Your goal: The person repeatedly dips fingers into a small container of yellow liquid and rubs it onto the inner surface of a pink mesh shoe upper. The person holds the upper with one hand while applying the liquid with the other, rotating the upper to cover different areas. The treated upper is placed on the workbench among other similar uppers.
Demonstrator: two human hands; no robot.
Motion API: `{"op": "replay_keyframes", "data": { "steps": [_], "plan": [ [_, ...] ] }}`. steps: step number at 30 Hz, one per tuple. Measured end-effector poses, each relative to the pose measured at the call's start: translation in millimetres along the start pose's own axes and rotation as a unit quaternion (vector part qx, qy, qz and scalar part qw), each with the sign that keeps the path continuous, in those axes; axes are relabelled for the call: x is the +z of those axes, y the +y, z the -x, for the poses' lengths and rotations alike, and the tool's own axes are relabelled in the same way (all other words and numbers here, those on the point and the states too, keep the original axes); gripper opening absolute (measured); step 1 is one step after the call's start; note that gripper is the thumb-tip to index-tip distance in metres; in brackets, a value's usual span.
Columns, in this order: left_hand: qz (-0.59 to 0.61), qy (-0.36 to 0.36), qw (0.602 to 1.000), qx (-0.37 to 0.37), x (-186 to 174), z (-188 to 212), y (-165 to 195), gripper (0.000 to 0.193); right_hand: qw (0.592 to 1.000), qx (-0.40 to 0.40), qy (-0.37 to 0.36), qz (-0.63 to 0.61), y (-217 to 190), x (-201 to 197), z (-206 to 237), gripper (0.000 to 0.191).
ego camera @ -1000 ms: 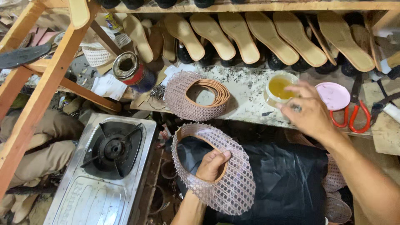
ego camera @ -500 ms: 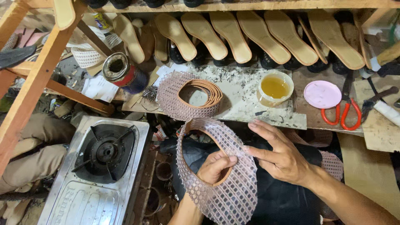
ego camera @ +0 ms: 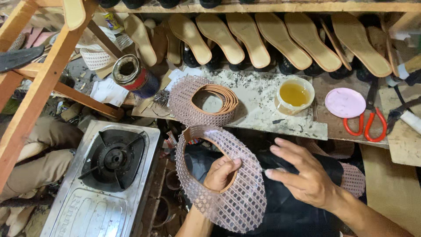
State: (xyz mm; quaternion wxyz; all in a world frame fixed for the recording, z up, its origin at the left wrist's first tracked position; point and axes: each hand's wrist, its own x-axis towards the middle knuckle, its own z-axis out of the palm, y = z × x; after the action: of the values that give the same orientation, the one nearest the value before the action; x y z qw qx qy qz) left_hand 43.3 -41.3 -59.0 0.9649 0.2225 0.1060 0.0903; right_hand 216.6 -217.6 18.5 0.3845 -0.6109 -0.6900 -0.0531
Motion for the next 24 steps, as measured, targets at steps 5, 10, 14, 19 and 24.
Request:
{"op": "replay_keyframes", "data": {
  "steps": [5, 10, 14, 19, 24],
  "plan": [
    [0.002, -0.049, 0.999, -0.023, 1.7, -0.7, -5.0, 0.025, 0.999, -0.014, -0.039, 0.017, 1.8, 0.2, -4.9, 0.046],
    [-0.034, -0.082, 0.993, -0.082, -4.8, 4.9, -12.0, 0.029, 0.998, -0.009, -0.003, 0.060, 9.4, 5.9, -16.0, 0.042],
    [-0.114, -0.046, 0.992, -0.029, -10.9, 11.5, -8.4, 0.022, 0.995, 0.096, 0.005, -0.018, 7.2, 7.7, -11.8, 0.049],
    [-0.090, 0.093, 0.978, 0.165, 3.9, 13.8, -4.2, 0.019, 0.880, 0.304, -0.030, -0.363, -13.5, 20.3, 1.9, 0.071],
    [-0.206, 0.034, 0.978, -0.019, 24.8, 19.6, 0.7, 0.025, 0.907, 0.305, -0.065, -0.283, -6.7, 14.8, -2.6, 0.072]
  ]
}}
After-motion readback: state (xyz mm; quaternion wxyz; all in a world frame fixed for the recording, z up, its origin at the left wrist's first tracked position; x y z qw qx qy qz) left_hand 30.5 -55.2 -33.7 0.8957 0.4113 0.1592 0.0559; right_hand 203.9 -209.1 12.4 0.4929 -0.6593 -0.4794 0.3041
